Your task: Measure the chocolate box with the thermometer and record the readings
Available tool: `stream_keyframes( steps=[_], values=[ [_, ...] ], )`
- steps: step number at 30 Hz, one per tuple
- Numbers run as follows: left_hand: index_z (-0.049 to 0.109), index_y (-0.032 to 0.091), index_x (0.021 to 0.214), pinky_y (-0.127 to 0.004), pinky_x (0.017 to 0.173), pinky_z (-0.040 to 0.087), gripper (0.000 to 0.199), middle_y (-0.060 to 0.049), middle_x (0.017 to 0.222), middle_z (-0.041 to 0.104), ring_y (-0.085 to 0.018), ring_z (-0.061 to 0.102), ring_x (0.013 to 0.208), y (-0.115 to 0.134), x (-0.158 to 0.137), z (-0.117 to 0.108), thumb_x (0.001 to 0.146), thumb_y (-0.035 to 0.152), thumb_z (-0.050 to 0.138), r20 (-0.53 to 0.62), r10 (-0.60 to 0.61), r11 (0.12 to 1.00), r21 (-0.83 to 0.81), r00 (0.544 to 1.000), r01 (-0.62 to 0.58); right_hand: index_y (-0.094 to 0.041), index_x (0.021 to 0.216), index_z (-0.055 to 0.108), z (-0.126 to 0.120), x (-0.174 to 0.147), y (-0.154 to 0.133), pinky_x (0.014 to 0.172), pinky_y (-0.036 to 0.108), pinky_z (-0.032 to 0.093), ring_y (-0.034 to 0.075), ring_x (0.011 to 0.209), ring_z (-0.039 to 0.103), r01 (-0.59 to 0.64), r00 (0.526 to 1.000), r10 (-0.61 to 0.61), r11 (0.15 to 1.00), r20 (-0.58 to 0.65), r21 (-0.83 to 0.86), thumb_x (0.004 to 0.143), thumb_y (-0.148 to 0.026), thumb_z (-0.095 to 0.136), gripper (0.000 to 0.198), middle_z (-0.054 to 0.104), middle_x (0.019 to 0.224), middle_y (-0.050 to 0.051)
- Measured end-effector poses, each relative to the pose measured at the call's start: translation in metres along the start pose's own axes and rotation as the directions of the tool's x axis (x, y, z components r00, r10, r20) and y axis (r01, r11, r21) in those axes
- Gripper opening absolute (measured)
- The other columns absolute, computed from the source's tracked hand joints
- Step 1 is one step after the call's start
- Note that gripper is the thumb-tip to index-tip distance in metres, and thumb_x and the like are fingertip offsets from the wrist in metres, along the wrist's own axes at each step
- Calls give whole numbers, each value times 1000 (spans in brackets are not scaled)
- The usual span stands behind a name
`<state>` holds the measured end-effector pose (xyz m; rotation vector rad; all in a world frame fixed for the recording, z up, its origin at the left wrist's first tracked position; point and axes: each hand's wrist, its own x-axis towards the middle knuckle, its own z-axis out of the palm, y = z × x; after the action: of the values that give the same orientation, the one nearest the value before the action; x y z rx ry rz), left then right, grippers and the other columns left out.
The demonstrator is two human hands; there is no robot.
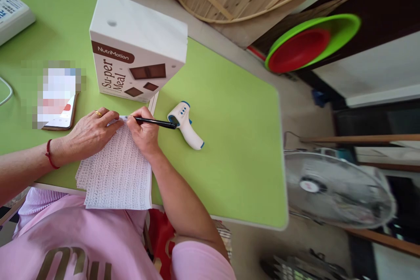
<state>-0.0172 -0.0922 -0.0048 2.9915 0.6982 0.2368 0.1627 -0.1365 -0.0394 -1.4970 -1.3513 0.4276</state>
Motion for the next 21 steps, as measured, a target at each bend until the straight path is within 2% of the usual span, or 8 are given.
stream_keyframes(
  steps=[21],
  values=[
    [68,13,108,-37,80,49,26,-14,114,67,-25,57,96,-1,1,0,103,10,43,4,-6,1000,-9,1000,7,-26,71,51,1,1,-1,62,29,48,13,61,54,-2,1000,2,1000,-14,-18,88,-37,57,22,56,64,-6]
  ],
)
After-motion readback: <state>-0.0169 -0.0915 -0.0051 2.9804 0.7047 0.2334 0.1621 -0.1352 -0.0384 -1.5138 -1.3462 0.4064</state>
